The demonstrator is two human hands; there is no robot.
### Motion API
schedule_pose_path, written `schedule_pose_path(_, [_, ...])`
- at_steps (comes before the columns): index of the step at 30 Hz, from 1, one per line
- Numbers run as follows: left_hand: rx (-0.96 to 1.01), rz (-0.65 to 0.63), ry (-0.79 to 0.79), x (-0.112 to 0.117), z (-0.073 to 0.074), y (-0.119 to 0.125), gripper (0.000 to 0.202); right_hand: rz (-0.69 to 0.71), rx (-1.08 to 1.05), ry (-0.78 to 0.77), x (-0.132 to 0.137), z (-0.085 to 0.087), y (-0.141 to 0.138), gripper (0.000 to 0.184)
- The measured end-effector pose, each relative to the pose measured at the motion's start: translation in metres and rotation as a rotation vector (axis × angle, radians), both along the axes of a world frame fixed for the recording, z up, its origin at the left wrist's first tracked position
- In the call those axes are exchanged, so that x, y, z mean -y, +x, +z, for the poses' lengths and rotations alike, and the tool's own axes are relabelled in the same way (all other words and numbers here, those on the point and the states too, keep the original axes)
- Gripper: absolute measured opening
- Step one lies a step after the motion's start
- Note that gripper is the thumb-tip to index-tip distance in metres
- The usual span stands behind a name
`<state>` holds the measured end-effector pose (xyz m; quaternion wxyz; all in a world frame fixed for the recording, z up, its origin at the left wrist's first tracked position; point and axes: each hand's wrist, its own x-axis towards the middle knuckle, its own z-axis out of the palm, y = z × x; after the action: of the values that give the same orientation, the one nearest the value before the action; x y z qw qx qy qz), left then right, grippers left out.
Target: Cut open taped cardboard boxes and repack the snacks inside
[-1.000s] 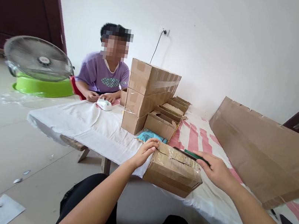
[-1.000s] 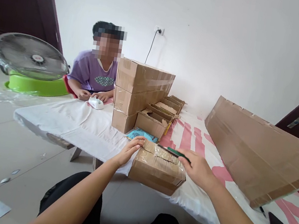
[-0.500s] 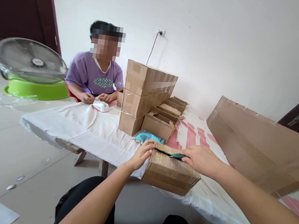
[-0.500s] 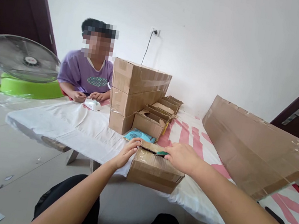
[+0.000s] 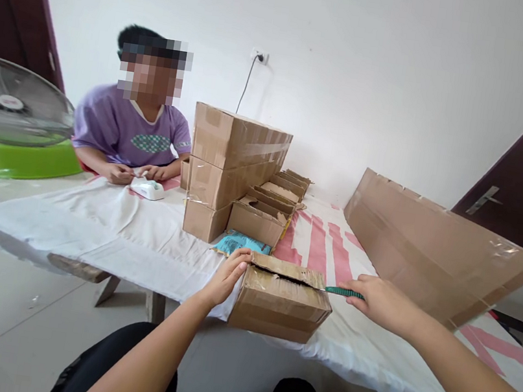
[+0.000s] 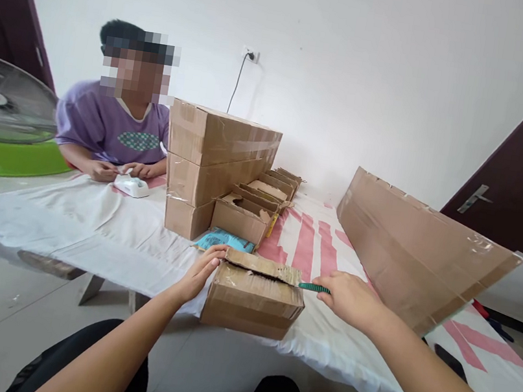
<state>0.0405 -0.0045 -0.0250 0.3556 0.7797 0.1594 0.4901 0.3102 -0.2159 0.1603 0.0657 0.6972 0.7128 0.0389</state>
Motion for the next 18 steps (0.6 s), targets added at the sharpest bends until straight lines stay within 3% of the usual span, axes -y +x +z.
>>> schedule_pose_path(10, [-0.021,0.023,0.014,-0.001,-0.002,0.001,0.049,-0.016,-0.116,0.037,0.02,-0.002,0.029,0.032])
schedule_pose_path(14, [0.006,0.046,-0.039,0.0,-0.003,0.004,0.053,0.004,-0.071,0.088,0.019,-0.011,0.015,0.033])
schedule_pose_path(18, [0.014,-0.012,-0.021,0.001,-0.002,0.004,0.059,-0.004,0.023,0.084,0.014,-0.019,0.0,0.032])
